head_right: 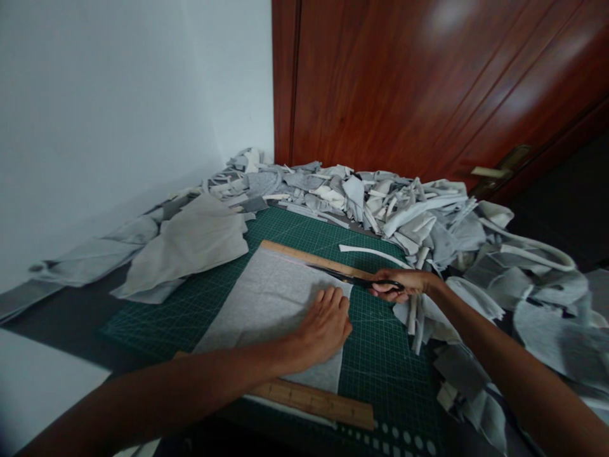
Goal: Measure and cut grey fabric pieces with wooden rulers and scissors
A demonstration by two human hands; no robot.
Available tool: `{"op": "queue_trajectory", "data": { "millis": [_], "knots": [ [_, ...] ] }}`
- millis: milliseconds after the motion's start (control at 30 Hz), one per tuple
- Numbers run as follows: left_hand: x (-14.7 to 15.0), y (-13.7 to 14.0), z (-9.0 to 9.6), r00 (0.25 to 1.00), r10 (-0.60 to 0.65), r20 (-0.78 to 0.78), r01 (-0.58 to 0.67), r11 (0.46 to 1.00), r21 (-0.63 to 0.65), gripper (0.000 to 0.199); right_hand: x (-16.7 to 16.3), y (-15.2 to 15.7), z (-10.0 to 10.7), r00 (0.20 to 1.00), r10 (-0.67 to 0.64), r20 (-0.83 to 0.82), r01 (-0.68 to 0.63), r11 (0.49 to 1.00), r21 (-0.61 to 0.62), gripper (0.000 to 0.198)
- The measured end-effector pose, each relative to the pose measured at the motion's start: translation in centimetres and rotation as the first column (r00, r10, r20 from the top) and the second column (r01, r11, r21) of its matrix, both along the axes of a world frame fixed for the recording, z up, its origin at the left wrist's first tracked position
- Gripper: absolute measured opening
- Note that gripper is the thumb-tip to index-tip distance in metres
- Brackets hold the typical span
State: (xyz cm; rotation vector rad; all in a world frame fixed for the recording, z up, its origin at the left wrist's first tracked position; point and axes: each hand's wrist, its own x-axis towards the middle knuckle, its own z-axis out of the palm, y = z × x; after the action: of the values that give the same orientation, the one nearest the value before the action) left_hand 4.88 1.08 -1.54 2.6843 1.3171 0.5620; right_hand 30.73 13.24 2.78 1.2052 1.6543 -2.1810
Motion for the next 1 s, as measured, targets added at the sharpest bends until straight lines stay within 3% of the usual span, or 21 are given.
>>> {"op": "queue_trajectory", "data": {
  "millis": [700,1000],
  "knots": [
    [0.2,0.0,-0.9,0.999,0.000,-0.036,0.002,0.999,0.041,0.022,-1.3,0.5,0.6,0.998,0.046,-0.032,-0.048,0.997,-0.067,0.058],
    [0.3,-0.1,-0.7,1.000,0.007,0.008,-0.008,1.000,0.012,0.022,-3.4,1.6,1.0,0.997,0.076,-0.012,-0.077,0.995,-0.063,0.059]
  ]
}}
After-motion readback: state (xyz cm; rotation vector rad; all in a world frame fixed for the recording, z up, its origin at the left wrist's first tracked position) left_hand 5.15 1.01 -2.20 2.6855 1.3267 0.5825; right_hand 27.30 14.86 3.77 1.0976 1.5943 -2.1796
